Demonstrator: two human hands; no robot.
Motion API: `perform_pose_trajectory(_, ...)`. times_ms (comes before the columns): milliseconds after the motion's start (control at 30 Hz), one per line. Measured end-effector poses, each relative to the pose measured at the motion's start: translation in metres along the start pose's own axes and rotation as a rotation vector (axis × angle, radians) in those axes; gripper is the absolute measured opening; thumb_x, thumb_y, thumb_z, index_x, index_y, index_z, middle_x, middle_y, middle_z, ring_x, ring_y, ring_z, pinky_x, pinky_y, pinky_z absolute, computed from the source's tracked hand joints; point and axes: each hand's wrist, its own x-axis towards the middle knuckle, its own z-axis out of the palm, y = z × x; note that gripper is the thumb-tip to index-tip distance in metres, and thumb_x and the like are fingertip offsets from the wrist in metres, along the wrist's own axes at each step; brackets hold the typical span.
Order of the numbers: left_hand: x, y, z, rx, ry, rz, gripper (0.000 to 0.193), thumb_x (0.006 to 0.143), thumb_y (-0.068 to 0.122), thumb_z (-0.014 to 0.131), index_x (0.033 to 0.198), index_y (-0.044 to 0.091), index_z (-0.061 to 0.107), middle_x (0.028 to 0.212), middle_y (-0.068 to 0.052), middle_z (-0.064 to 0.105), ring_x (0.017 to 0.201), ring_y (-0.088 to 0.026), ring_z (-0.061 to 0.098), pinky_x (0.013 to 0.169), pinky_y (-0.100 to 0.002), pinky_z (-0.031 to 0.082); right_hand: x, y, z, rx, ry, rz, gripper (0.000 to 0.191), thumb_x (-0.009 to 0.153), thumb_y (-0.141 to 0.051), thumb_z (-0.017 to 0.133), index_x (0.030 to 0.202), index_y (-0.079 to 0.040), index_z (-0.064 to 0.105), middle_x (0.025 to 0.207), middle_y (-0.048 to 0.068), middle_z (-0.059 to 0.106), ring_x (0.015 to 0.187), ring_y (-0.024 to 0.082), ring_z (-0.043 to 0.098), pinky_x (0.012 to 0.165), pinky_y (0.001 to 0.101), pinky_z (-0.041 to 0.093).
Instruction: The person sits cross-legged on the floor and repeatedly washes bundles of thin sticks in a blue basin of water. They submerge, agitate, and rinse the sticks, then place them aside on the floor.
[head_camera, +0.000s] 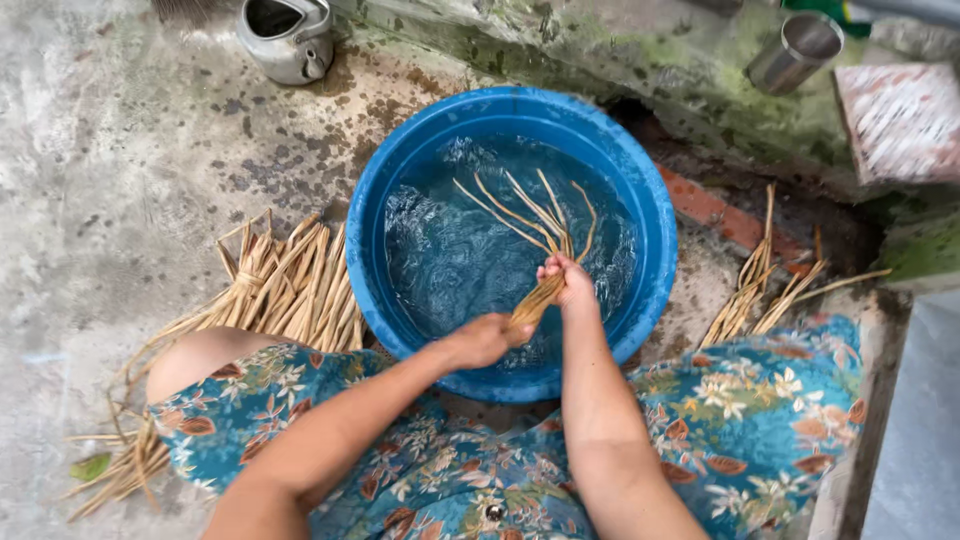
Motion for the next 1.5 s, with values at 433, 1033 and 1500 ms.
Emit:
perform_pose_trajectory(433, 0.038, -0.033, -0.101, -0.372, 0.383, -0.098, 0.057, 0.104, 0.051, 0.052, 0.116, 0.0, 0.073, 0.087, -0.012, 0.067, 0.071, -0.02, 0.057, 0.059, -0.035, 0.046, -0.015, 0.037, 0.051, -0.104, -0.249, 0.025, 0.087, 0.085, -0.07, 0.062, 0.141, -0.005, 0.047, 0.138, 0.026, 0.061, 0.123, 0.042, 0.063, 0.097, 0.0568, 0.053)
perform_pose_trajectory(1033, 0.01, 0.003, -0.055, 0.01, 0.215, 0.065, 0.063, 0.098, 0.065, 0.043, 0.117, 0.012, 0.073, 0.09, -0.016, 0.072, 0.086, -0.029, 0.069, 0.079, -0.043, 0.053, -0.003, -0.022, 0.004, 0.057, 0.046, -0.174, 0.059, 0.1, -0.056, 0.047, 0.127, -0.005, 0.056, 0.115, 0.014, 0.064, 0.095, 0.03, 0.069, 0.078, 0.0446, 0.057)
perform_pose_trajectory(1500, 0.056, -0.021, 0.005, 0.311, 0.163, 0.03, 0.05, 0.106, 0.046, 0.042, 0.109, 0.006, 0.07, 0.099, -0.023, 0.075, 0.093, -0.041, 0.073, 0.083, -0.053, 0.056, 0.042, 0.029, 0.005, -0.441, 0.102, -0.172, 0.054, 0.112, -0.058, 0.056, 0.118, -0.006, 0.061, 0.083, 0.005, 0.06, 0.067, 0.018, 0.06, 0.06, 0.0383, 0.056)
